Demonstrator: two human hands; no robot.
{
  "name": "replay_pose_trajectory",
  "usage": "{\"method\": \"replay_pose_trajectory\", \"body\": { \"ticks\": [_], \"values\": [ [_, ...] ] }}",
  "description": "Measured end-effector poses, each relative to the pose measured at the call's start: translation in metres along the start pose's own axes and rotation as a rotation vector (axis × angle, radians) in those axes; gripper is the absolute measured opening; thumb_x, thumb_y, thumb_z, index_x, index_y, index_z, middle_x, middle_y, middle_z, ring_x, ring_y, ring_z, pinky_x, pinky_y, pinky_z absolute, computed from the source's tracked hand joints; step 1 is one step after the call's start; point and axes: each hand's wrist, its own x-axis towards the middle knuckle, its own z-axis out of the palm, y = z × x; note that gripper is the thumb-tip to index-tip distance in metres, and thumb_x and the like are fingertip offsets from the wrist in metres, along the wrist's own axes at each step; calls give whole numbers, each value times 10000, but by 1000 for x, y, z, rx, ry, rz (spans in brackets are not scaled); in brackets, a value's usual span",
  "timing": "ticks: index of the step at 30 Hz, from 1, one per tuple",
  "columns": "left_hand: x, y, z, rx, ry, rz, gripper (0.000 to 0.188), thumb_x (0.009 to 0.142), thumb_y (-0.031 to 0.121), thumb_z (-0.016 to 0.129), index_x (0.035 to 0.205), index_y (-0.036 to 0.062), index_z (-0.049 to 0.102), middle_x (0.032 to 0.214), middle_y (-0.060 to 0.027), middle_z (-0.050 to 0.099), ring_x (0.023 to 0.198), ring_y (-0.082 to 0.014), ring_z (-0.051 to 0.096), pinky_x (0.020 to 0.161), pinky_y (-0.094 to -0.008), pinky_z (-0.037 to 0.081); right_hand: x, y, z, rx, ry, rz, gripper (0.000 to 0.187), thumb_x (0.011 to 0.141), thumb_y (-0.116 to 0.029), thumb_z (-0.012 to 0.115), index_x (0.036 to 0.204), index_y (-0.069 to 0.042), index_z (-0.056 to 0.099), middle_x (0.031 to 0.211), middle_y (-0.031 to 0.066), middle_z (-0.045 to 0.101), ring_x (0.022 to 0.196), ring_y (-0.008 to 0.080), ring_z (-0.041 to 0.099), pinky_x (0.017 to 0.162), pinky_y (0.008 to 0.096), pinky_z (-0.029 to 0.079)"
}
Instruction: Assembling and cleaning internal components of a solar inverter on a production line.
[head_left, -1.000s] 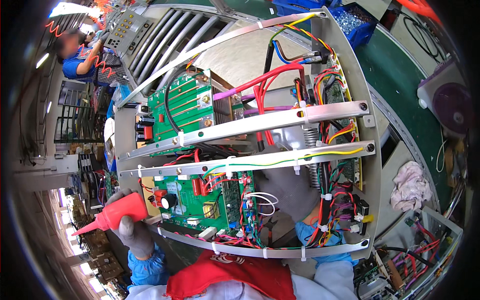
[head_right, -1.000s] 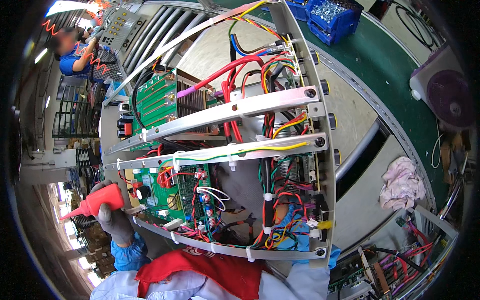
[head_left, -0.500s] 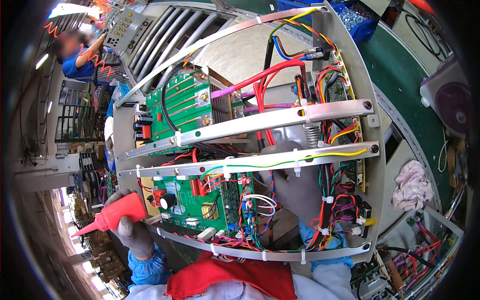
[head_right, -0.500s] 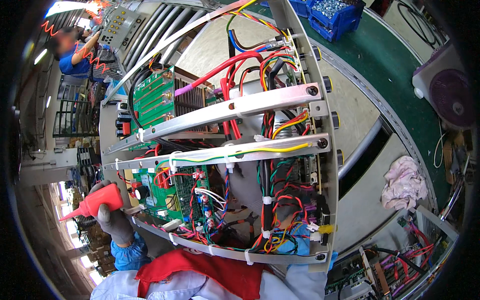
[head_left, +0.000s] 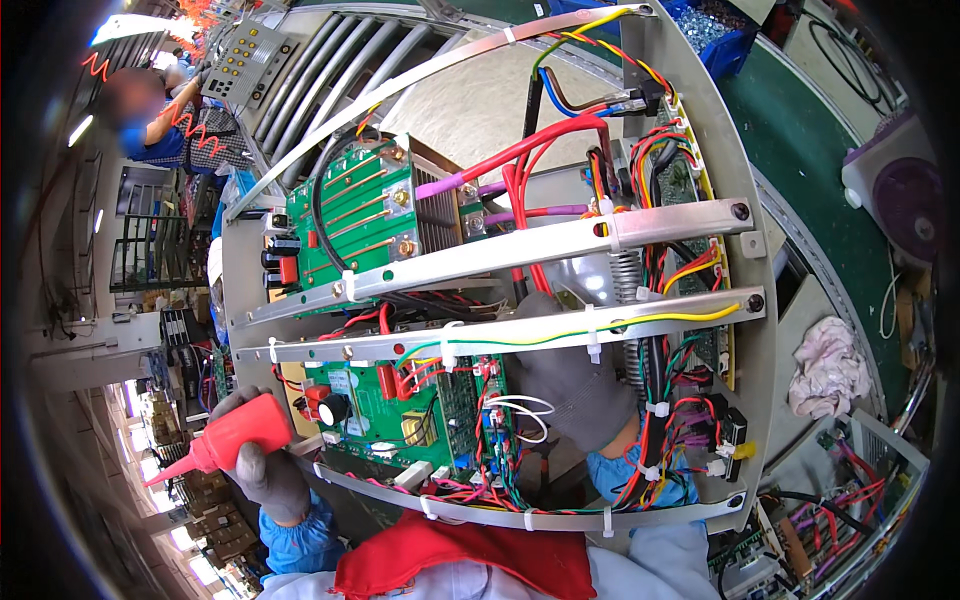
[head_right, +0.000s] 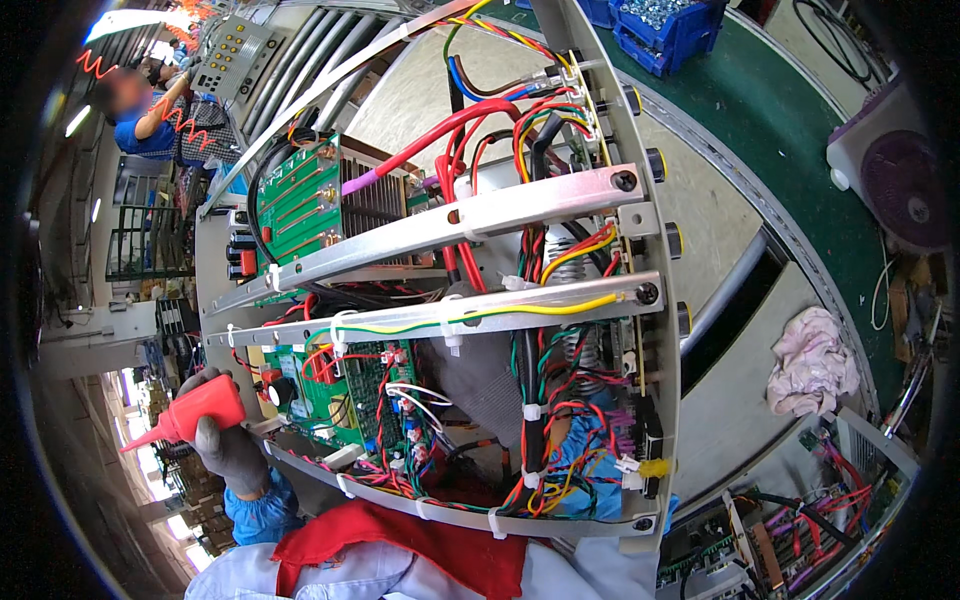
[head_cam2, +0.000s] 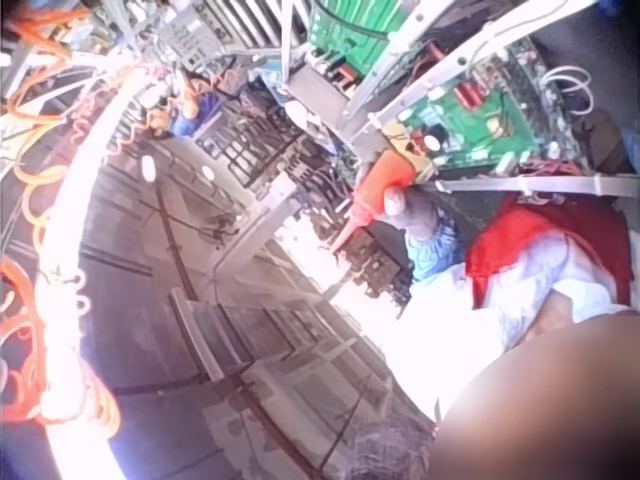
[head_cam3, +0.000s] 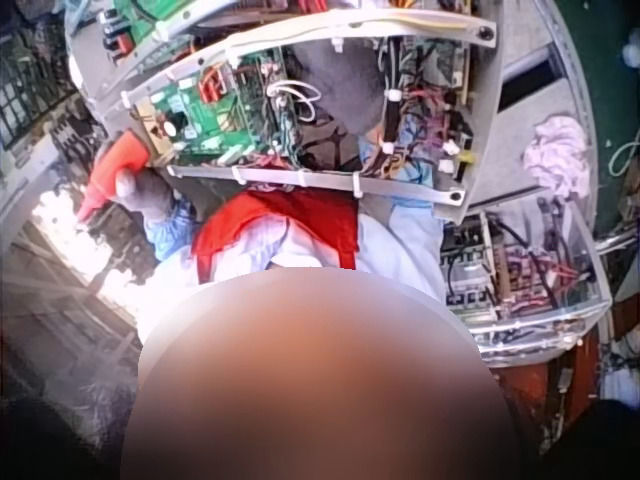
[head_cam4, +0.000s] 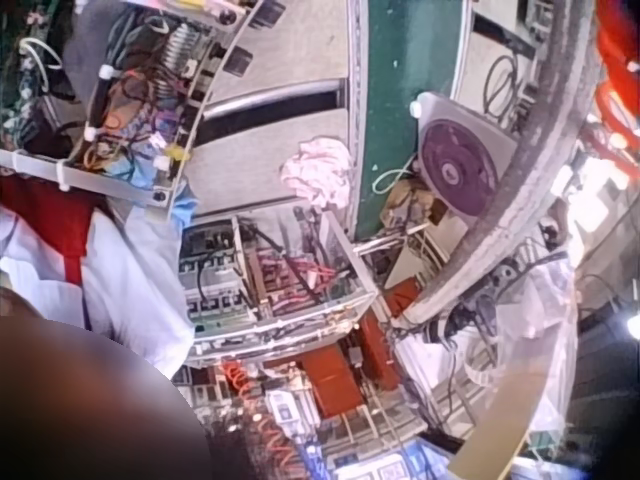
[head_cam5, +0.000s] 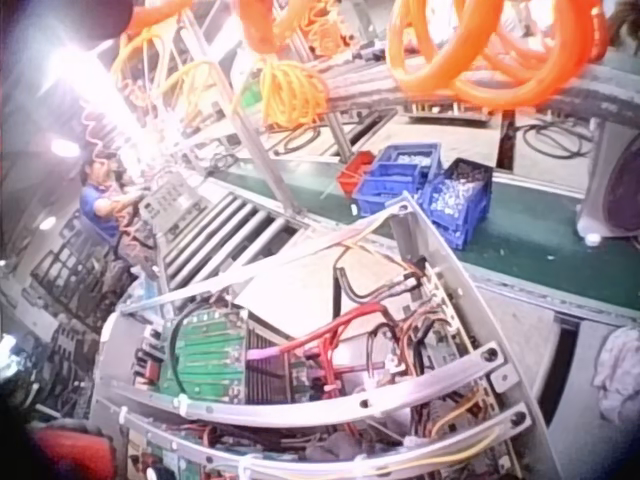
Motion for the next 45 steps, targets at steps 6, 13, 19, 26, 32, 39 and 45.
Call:
{"method": "replay_pose_trajectory", "body": {
  "ticks": [6, 13, 19, 26, 32, 39, 45],
  "values": [
    [1, -2, -2, 7, -17, 1, 751, 791, 488, 691, 1279, -46, 488, 1213, -171, 582, 1089, -274, 586, 981, -394, 452, 4, -3, -1, -80, -49, 90, 181, 835, -159, 631, 997, -83, 657, 952, 112, 571, 823, 295, 596, 706, 417, 473],
    [1, -2, -1, -6, -9, 7, 727, 811, 457, 669, 1290, -54, 476, 1213, -185, 576, 1085, -278, 586, 979, -390, 452, -4, -12, -8, -237, -133, 191, 153, 844, -172, 622, 977, -104, 656, 944, 92, 559, 817, 279, 589, 687, 418, 463],
    [1, 1, 2, 89, 19, 9, 730, 790, 475, 664, 1254, -60, 483, 1153, -203, 594, 1067, -292, 589, 969, -413, 458, -4, -14, -6, -281, -136, 162, 168, 850, -177, 631, 1004, -118, 661, 958, 79, 568, 828, 271, 588, 694, 416, 462],
    [3, 0, 1, 61, 23, 4, 723, 783, 459, 669, 1254, -55, 479, 1161, -205, 590, 1062, -293, 592, 963, -412, 462, -6, -19, -10, -84, -53, 311, 154, 865, -133, 642, 1010, -83, 629, 938, 100, 593, 824, 262, 607, 701, 390, 477],
    [3, 0, 3, 32, 26, -22, 740, 764, 454, 686, 1257, -53, 471, 1162, -195, 585, 1063, -283, 590, 963, -401, 463, -9, -20, -5, 59, 38, 411, 141, 879, -91, 649, 1004, -49, 597, 909, 124, 610, 813, 254, 623, 698, 367, 490],
    [3, 2, 4, 58, 31, -17, 745, 756, 464, 686, 1256, -48, 478, 1155, -189, 587, 1054, -282, 593, 945, -402, 470, -14, -16, 4, 131, 81, 500, 140, 891, -53, 652, 996, -21, 565, 868, 144, 614, 788, 242, 634, 684, 341, 499],
    [3, 2, 6, 93, 53, -14, 745, 754, 476, 675, 1244, -55, 491, 1145, -191, 592, 1053, -287, 590, 937, -400, 465, -14, -16, 3, 96, 68, 421, 140, 890, -71, 645, 1001, -25, 572, 884, 135, 610, 804, 241, 628, 702, 339, 499]
  ]
}}
